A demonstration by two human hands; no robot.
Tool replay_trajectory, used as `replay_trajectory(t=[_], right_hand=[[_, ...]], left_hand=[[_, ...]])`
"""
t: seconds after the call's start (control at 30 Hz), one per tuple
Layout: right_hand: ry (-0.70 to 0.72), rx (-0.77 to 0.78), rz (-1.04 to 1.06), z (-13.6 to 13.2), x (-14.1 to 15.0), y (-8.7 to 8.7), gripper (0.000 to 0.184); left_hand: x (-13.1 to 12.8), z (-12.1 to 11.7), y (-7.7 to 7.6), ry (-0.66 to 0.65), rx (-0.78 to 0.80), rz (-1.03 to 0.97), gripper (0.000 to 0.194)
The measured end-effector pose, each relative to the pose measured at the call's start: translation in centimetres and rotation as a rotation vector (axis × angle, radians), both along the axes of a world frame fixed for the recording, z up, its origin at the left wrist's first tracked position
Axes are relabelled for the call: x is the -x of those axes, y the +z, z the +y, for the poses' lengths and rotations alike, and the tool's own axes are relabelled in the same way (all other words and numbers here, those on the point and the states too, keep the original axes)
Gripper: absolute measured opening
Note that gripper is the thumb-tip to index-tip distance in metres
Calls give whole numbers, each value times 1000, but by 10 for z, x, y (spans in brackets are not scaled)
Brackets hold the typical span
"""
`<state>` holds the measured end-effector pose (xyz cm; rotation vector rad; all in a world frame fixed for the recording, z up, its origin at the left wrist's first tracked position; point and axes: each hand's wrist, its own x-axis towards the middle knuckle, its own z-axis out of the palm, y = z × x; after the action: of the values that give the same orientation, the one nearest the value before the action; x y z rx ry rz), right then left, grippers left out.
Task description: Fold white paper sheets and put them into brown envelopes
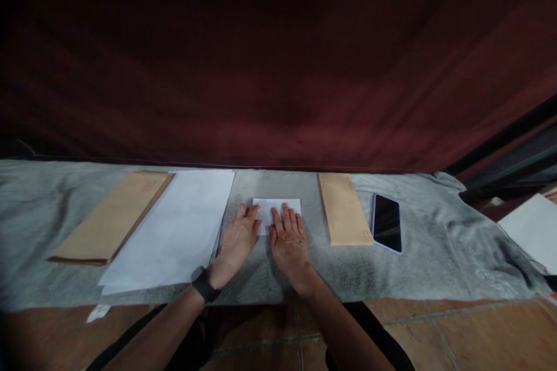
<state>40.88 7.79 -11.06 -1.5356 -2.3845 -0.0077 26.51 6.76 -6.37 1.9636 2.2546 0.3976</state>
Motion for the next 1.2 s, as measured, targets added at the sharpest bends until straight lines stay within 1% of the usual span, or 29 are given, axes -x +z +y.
replay_trajectory(t=[0.07,0.13,0.2,0.23,0.3,0.37,0.43,0.53,0.73,0.9,1.07,1.2], right_hand=[[5,3,-16,0,-1,-2,50],[15,2,-39,1,-2,-6,50],[33,-8,-60,1,-4,-9,53],[44,-16,-66,1,-4,-10,54],[60,-33,-67,1,-5,-12,55],[54,-45,-58,1,-6,-13,54],[36,-51,-45,2,-7,-12,53],[15,-44,-25,3,-12,-12,54],[-71,7,-17,10,-29,-12,57],[-85,10,-40,10,-43,-16,58],[-82,-52,-8,6,-52,-19,57],[-45,-63,54,11,-51,-12,56]], left_hand=[[-7,-2,-7,-52,-91,47,41],[-15,-4,-18,-159,-157,40,45],[-23,-6,-29,-273,-162,13,52],[-25,-6,-34,-301,-151,6,55],[-26,-7,-41,-311,-129,12,63],[-23,-8,-44,-300,-123,37,68],[-19,-9,-45,-298,-128,64,70],[-13,-9,-44,-289,-125,99,66],[-8,-14,-38,-194,-68,124,56],[-7,-17,-34,-125,-30,123,59],[-9,-16,-35,-162,-23,155,62],[-11,-16,-32,-184,-11,190,61]])
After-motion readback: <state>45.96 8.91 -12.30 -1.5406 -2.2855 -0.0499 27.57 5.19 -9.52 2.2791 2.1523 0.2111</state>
